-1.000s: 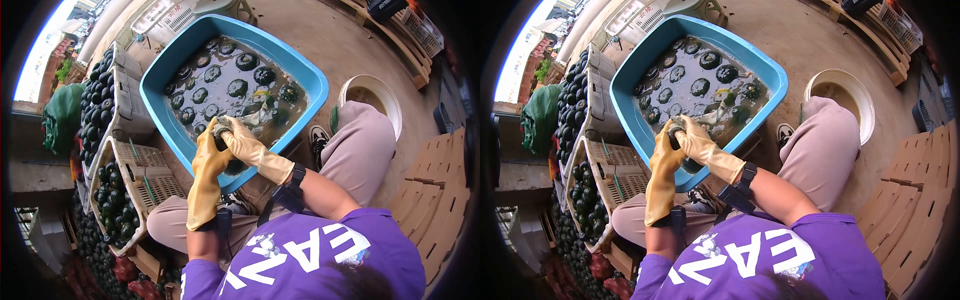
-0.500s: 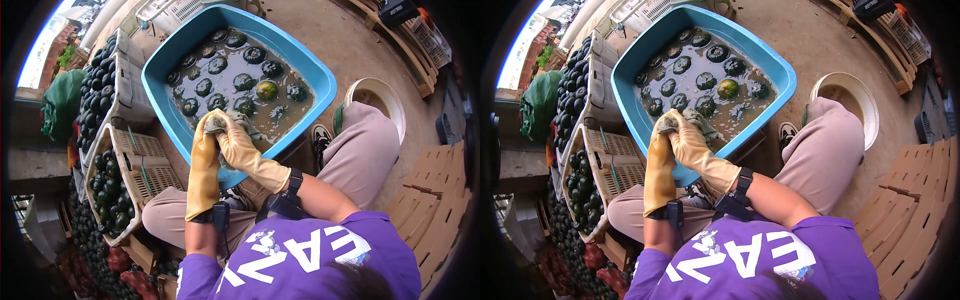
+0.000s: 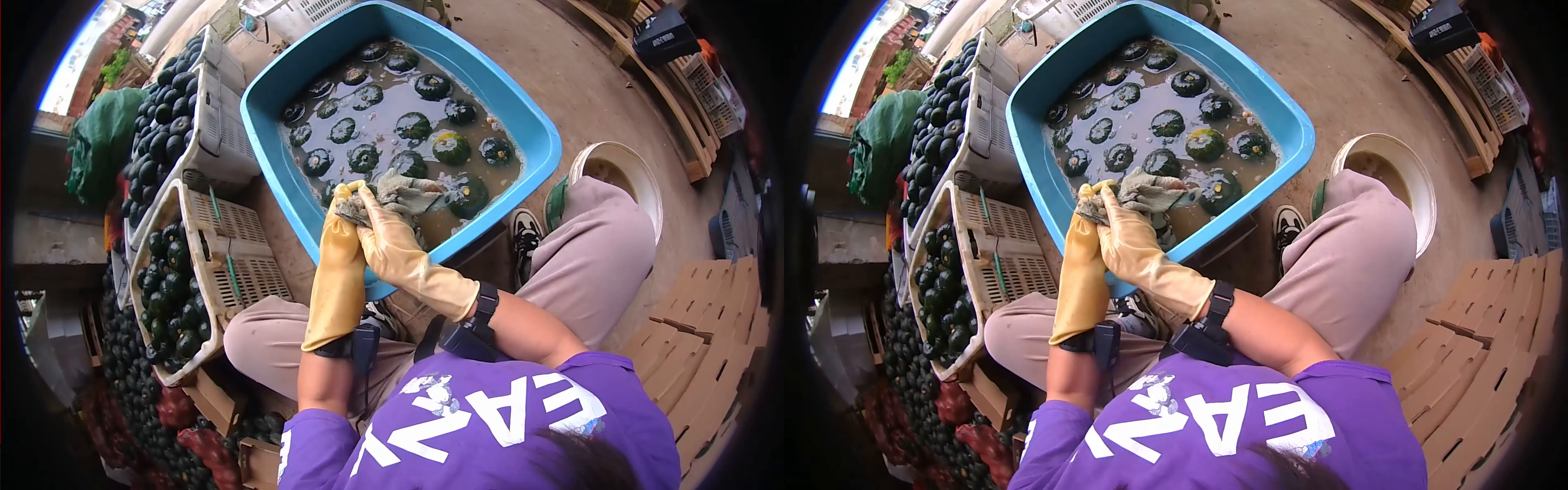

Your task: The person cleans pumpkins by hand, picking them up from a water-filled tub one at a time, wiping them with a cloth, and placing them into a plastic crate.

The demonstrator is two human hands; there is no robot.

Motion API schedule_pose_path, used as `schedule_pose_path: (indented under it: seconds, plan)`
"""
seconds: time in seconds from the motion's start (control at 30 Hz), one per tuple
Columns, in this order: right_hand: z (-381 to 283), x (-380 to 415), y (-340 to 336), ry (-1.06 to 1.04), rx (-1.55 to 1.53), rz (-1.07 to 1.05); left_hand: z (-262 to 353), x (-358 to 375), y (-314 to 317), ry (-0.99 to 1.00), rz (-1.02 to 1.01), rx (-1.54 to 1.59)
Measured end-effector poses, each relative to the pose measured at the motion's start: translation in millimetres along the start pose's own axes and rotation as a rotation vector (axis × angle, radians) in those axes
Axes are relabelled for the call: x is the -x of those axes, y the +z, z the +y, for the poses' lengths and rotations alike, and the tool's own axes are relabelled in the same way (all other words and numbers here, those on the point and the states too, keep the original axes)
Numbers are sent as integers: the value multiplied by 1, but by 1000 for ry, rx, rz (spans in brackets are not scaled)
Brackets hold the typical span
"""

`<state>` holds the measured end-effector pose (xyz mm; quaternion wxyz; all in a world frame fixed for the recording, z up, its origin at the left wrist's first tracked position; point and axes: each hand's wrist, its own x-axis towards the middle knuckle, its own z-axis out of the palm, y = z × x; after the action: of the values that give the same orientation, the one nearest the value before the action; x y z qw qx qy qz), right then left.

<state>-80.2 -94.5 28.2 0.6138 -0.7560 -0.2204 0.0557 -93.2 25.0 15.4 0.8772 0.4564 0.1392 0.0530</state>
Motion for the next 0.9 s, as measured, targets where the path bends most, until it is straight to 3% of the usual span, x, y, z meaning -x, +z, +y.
schedule_pose_path:
  seconds: [0.03, 0.07, 0.1, 0.13, 0.2, 0.27, 0.3, 0.37, 0.4, 0.47, 0.53, 0.63, 0.67, 0.73, 0.77, 0.8, 0.87, 0.9]
  plan:
    - [4, -4, -3, -57, -82, 34, 11, 9, 24, 45, -52, -8]
    - [9, -15, -8, -117, -164, 67, 14, 15, 33, 137, 59, -333]
    - [15, -27, -15, 18, -374, 23, 22, 20, 41, 82, 45, -435]
    - [5, -41, -40, 238, -207, -113, 29, 27, 49, 24, 35, -535]
    - [-7, -55, -69, 610, -231, -312, 29, 38, 58, 47, 50, -584]
    - [5, -53, -64, 564, -185, -233, 30, 40, 58, 49, 9, -383]
    - [10, -46, -62, 481, -245, -159, 31, 27, 59, -242, 216, -6]
    - [8, -34, -49, 371, -370, -13, 31, 21, 51, -243, 191, 33]
    - [7, -34, -40, 539, -753, 43, 32, 18, 48, -252, 151, 61]
    - [7, -20, -28, 318, -342, 247, 30, 16, 51, -302, 346, 147]
    - [5, -19, -28, 235, -355, 253, 37, 26, 52, -148, 332, -78]
    - [-4, -24, -43, 325, -213, 143, 43, 28, 48, -44, 159, -141]
    - [-2, -28, -51, 375, -303, 72, 44, 29, 48, -42, 160, -137]
    - [-4, -35, -59, 459, -233, 121, 48, 35, 49, 287, -133, -906]
    - [5, -41, -63, 418, -283, 19, 56, 43, 63, 193, -130, -1003]
    - [7, -41, -63, 422, -279, 13, 48, 30, 37, 702, -434, -1409]
    - [4, -44, -65, 402, -262, 45, 30, 31, 36, 41, -187, -525]
    - [7, -45, -65, 475, -309, 45, 25, 33, 34, -88, -131, -43]
